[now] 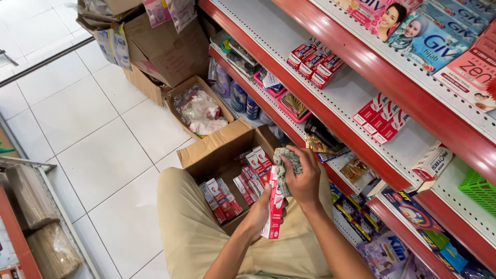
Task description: The person sits on the floor of a store aisle and takes toothpaste boxes out of a cardboard box. They wipe each box with a cloth, scan it with a handheld barcode scanner, and place the boxes onto the shelf in front of them.
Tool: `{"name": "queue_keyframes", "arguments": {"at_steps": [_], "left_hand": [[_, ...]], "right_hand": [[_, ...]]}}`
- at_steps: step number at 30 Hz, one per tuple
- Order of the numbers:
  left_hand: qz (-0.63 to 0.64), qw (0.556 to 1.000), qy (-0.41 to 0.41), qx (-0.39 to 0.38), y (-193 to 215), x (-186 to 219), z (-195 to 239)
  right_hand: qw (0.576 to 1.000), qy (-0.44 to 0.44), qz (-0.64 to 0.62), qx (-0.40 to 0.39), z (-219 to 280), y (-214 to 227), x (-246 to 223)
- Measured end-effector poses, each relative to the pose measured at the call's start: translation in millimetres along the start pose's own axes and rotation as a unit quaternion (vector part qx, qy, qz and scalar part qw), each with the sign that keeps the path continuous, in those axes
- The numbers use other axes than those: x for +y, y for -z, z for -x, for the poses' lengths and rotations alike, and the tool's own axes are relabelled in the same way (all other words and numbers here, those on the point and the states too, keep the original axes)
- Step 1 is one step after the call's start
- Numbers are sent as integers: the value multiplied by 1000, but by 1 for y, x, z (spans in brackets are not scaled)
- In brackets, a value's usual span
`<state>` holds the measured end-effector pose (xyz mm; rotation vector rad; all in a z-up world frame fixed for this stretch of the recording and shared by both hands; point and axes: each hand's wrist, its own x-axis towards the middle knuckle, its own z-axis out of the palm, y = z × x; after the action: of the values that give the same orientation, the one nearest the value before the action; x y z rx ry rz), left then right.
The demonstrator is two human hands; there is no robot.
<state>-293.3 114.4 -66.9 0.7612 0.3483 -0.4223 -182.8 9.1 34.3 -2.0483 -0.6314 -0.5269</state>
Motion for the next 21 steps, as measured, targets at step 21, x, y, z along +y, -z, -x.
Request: {"name": "queue_keyframes", "arguments": {"at_steps": [21], "left_hand": [[67,998,1,-19,-31,41,14]], "right_hand": [[976,156,108,-108,29,49,-5]]}}
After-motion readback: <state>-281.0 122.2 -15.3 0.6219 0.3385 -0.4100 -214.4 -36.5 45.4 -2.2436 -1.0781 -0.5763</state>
